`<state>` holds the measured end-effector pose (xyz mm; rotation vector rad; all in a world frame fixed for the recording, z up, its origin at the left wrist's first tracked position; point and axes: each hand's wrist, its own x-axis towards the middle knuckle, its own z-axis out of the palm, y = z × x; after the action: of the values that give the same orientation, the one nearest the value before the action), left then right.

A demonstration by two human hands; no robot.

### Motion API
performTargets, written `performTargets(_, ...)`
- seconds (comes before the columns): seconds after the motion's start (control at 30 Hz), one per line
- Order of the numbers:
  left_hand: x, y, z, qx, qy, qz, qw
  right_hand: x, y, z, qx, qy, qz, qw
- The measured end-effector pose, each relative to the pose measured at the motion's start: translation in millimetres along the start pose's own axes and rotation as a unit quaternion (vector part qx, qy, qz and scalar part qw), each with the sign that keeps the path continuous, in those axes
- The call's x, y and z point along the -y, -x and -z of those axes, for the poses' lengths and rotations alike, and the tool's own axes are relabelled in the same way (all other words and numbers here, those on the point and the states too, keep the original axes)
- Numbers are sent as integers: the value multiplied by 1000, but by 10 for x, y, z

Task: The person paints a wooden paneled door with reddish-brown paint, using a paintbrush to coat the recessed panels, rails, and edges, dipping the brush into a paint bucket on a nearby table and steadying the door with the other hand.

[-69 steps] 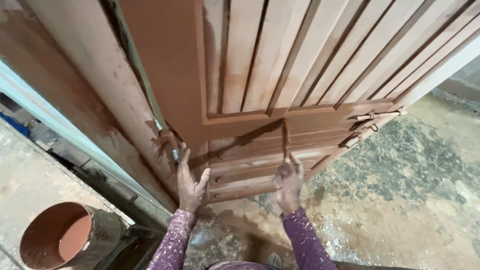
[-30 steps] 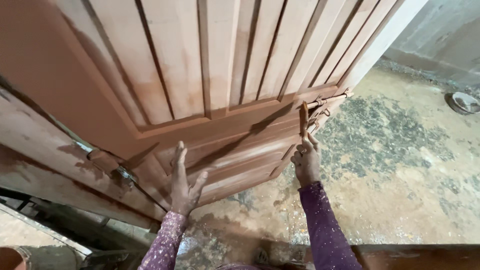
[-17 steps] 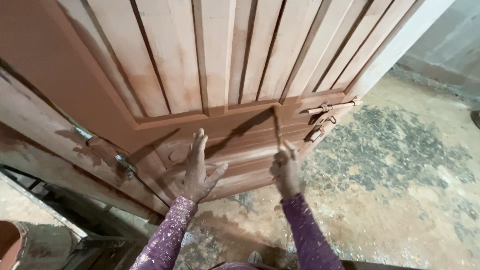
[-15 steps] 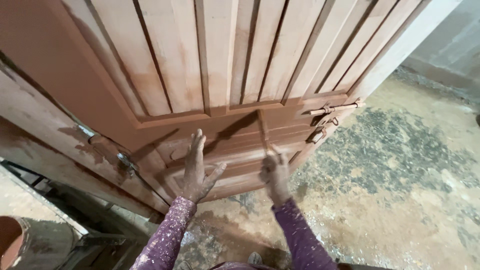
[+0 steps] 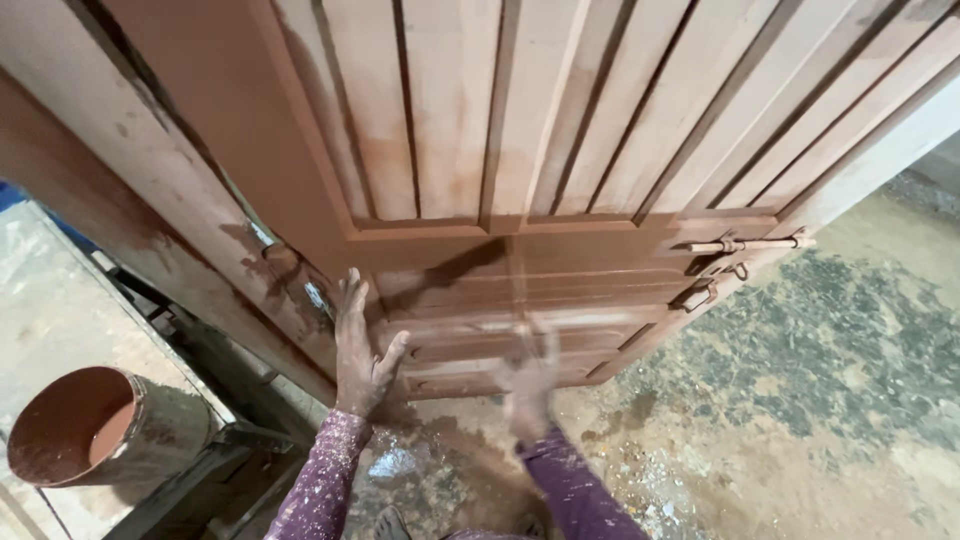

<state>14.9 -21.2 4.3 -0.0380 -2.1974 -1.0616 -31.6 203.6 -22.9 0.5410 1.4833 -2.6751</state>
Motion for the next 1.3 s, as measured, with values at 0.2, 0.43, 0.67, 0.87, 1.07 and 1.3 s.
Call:
performTargets(0.2, -25, -25, -28, 32, -10, -15, 999, 549, -485, 574, -4, -57, 142, 988)
performTargets(0.43, 60, -167, 129, 56, 10, -36, 998, 257, -441, 306, -13, -36, 75, 996)
performTargets(0.67, 279, -196, 504, 41, -10, -42, 998, -574, 84, -295, 103, -19, 6, 994)
performTargets(0.87, 523, -165, 862, 16, -8, -24, 1000, -1100, 470, -1087, 134, 2, -76, 988)
performTargets(1.07, 773, -122, 1029, 17, -6, 15, 1000, -1355, 761, -1527, 209, -4, -95, 973)
performTargets(1.3, 701, -149, 673, 15, 72, -26, 997, -953, 520, -1149, 178, 33, -77, 980)
